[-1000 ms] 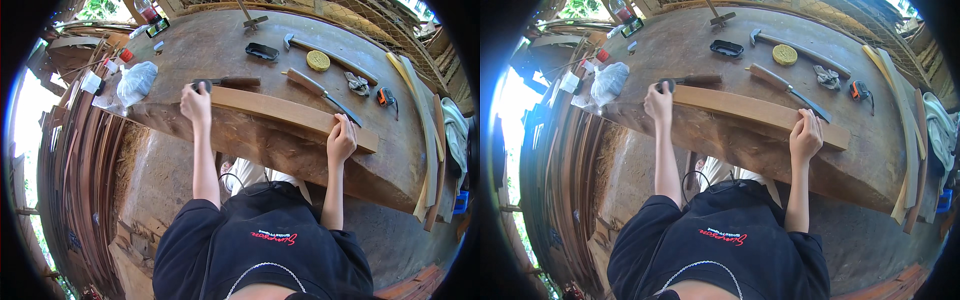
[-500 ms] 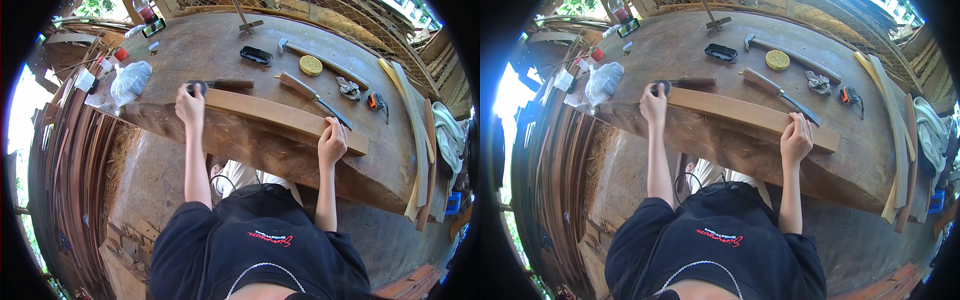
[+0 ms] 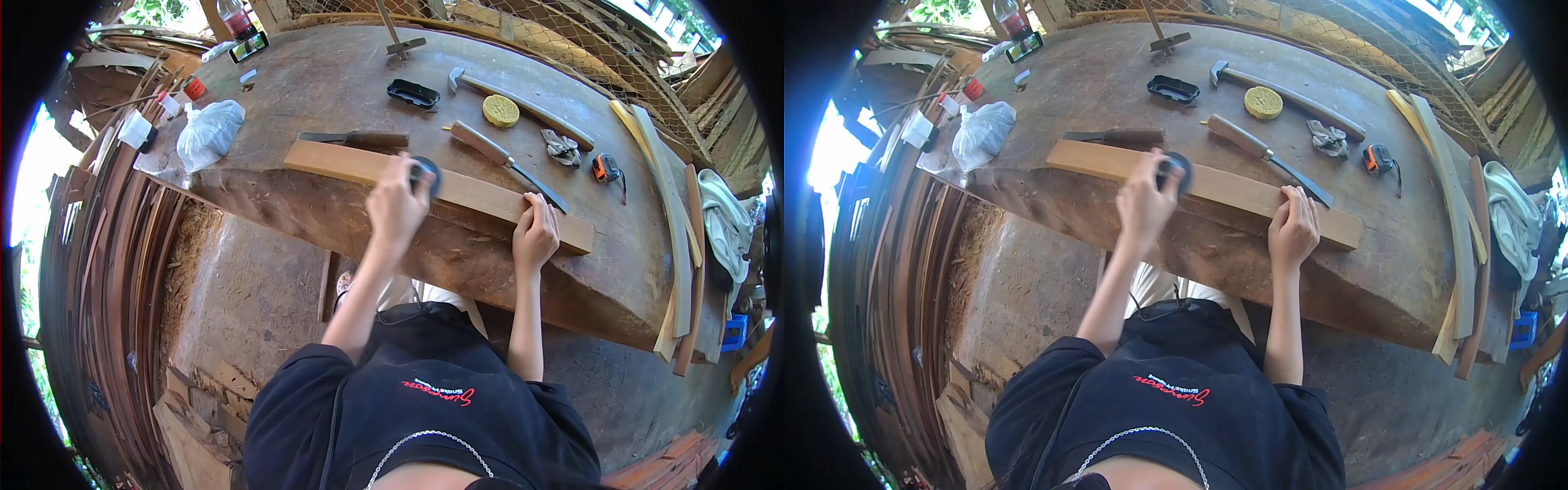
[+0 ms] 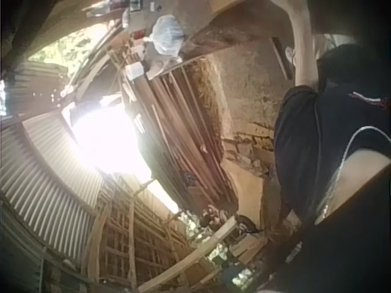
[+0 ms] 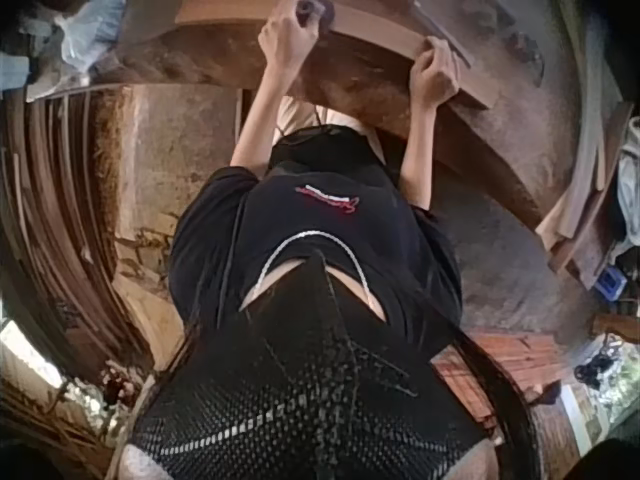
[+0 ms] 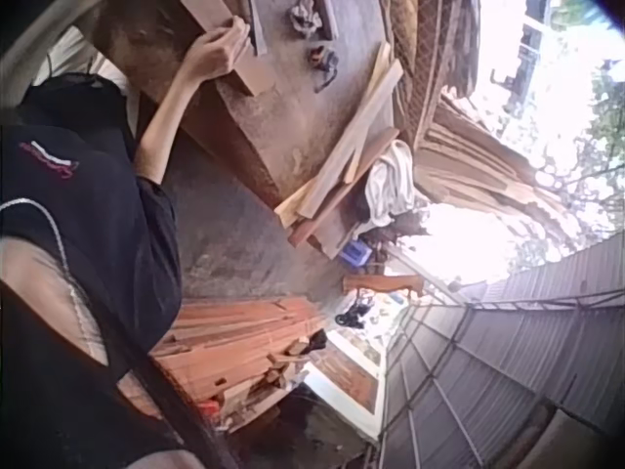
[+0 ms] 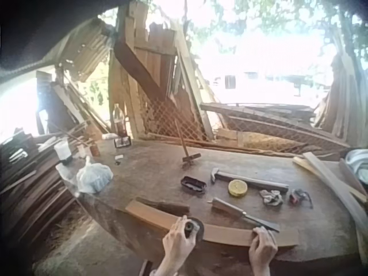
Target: The person smooths a long wooden plank on a workbench using a sanding disc, then wipes the surface with a cloth. Finally, the person uses a hammer to tap the plank repeatedly.
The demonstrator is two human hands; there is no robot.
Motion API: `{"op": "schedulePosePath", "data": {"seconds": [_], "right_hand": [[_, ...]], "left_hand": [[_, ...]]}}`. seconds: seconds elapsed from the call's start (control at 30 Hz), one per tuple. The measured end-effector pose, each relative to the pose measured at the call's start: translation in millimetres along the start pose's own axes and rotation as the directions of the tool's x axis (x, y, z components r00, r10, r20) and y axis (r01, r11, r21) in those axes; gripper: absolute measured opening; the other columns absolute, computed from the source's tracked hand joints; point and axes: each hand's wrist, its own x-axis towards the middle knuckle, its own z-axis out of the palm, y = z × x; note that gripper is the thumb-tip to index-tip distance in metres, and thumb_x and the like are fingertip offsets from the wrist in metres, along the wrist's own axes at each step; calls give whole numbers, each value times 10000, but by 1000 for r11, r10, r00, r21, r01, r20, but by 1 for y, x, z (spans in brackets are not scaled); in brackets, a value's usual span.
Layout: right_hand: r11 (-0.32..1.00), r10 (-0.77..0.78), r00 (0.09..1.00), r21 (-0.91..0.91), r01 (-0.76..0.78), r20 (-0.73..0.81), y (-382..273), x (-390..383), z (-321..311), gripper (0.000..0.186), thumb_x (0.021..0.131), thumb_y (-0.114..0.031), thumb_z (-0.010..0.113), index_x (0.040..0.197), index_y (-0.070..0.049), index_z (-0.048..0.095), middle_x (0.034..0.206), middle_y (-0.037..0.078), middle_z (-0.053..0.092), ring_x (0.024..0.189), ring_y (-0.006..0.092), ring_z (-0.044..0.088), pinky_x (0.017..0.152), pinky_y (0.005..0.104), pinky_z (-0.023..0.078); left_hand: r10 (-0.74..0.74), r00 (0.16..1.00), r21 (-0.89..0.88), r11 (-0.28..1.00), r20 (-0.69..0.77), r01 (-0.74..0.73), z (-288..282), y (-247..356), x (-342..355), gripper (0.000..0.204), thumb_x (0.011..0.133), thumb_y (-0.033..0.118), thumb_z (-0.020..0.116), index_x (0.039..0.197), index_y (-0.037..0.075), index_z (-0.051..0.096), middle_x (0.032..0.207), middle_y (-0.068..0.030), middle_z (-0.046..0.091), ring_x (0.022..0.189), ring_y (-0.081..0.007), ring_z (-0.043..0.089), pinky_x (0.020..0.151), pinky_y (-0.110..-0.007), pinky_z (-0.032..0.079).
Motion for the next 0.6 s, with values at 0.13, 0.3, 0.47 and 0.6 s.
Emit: {"op": "schedulePosePath", "data": {"seconds": [0.13,0.3,0.47,0.6], "right_hand": [[1000,24,1000,-19,-24,2,-3,-1,2,190,861,-26,511,967,-89,655,981,105,695,1008,263,651,955,398,475],[1000,21,1000,-8,-21,-3,-3,-1,4,193,858,-22,512,972,-89,652,974,116,695,1006,267,652,958,402,476],[999,17,1000,-36,-17,-2,-2,0,3,190,869,-35,498,971,-86,650,985,105,693,1017,259,650,961,400,473],[1000,18,1000,15,-18,12,-2,0,3,189,883,-45,483,965,-84,649,1008,81,686,1031,259,645,965,395,466]], "left_hand": [[-259,961,242,930,-96,275,-34,-69,39,366,886,432,603,1053,107,623,968,-128,691,872,-320,678,726,-436,537],[-303,908,398,825,-290,402,-45,-120,61,374,889,408,594,1011,55,615,918,-146,675,833,-327,677,706,-437,538],[-111,993,143,983,-40,115,6,-10,27,336,896,383,594,964,56,630,921,-157,683,768,-337,670,686,-420,525],[111,990,-123,987,82,-100,39,57,-33,370,866,347,656,1073,41,626,1188,-156,627,1019,-320,642,832,-397,528]]}}
